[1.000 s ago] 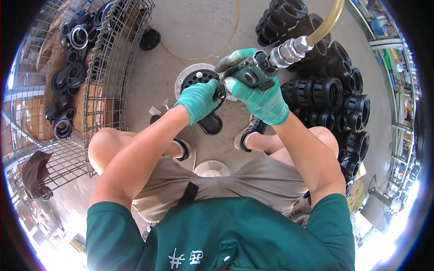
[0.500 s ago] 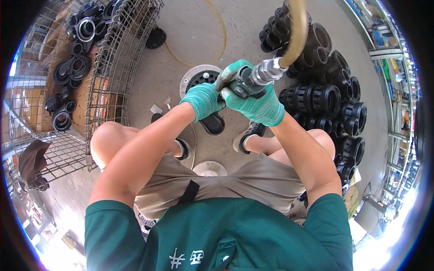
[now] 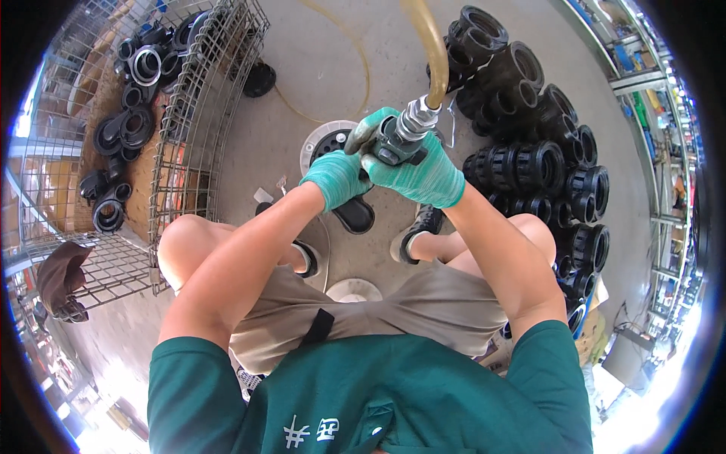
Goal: The person places screws into holes on a plastic part, uses an air-powered screwdriver to tighten them, and puts the finished part into a metal wire crate.
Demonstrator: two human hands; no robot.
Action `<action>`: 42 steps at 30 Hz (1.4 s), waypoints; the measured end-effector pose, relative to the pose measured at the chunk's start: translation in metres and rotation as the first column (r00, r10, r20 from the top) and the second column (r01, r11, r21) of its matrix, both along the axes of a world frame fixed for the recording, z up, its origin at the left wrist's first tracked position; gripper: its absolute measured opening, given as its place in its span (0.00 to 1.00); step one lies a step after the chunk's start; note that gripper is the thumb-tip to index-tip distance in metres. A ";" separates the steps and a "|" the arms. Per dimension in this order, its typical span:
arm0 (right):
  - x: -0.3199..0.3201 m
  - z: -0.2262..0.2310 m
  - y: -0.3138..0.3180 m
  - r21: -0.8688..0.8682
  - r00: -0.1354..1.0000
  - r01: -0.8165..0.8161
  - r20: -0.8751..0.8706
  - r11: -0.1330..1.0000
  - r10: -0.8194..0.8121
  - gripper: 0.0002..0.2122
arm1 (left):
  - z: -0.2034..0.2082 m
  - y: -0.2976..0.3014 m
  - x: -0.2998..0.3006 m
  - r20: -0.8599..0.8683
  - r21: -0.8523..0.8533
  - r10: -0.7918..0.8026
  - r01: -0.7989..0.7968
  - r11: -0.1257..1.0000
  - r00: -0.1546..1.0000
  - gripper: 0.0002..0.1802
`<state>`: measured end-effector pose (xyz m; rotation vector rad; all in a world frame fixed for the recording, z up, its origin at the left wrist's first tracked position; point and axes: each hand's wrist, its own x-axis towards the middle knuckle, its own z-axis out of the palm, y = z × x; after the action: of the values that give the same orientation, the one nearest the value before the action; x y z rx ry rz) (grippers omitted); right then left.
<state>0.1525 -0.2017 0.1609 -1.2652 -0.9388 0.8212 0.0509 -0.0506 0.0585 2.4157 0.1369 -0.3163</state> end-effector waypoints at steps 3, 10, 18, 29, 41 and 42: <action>-0.004 0.009 0.007 0.058 0.997 0.029 -0.072 0.998 -0.025 0.15 | -0.078 0.014 0.005 0.241 -0.209 0.022 0.029 0.977 0.970 0.15; 0.002 0.013 0.005 0.026 0.996 -0.080 -0.023 0.996 0.081 0.15 | -0.111 0.021 0.004 0.185 -0.330 0.038 0.026 0.943 0.982 0.13; 0.011 0.042 0.005 -0.014 0.995 0.096 0.025 0.995 -0.096 0.16 | -0.010 0.010 -0.004 0.159 -0.409 0.190 -0.110 0.906 0.969 0.14; 0.031 0.056 -0.016 -0.203 0.941 0.321 -0.047 0.925 -0.336 0.15 | 0.109 0.018 0.004 -0.364 -0.930 0.186 -0.343 -0.135 0.913 0.23; 0.015 0.051 0.000 -0.422 0.902 0.277 0.424 0.863 -0.082 0.17 | 0.101 0.013 -0.005 -0.297 -0.952 0.282 -0.306 -0.011 0.912 0.21; 0.014 0.052 -0.002 -0.415 0.905 0.290 0.411 0.862 -0.107 0.17 | 0.100 0.012 -0.003 -0.288 -0.952 0.277 -0.305 0.019 0.916 0.21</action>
<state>0.1668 -0.2034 0.2128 -1.9670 -0.9100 0.6672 0.0478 -0.0383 0.1582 0.8742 0.3100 -0.1282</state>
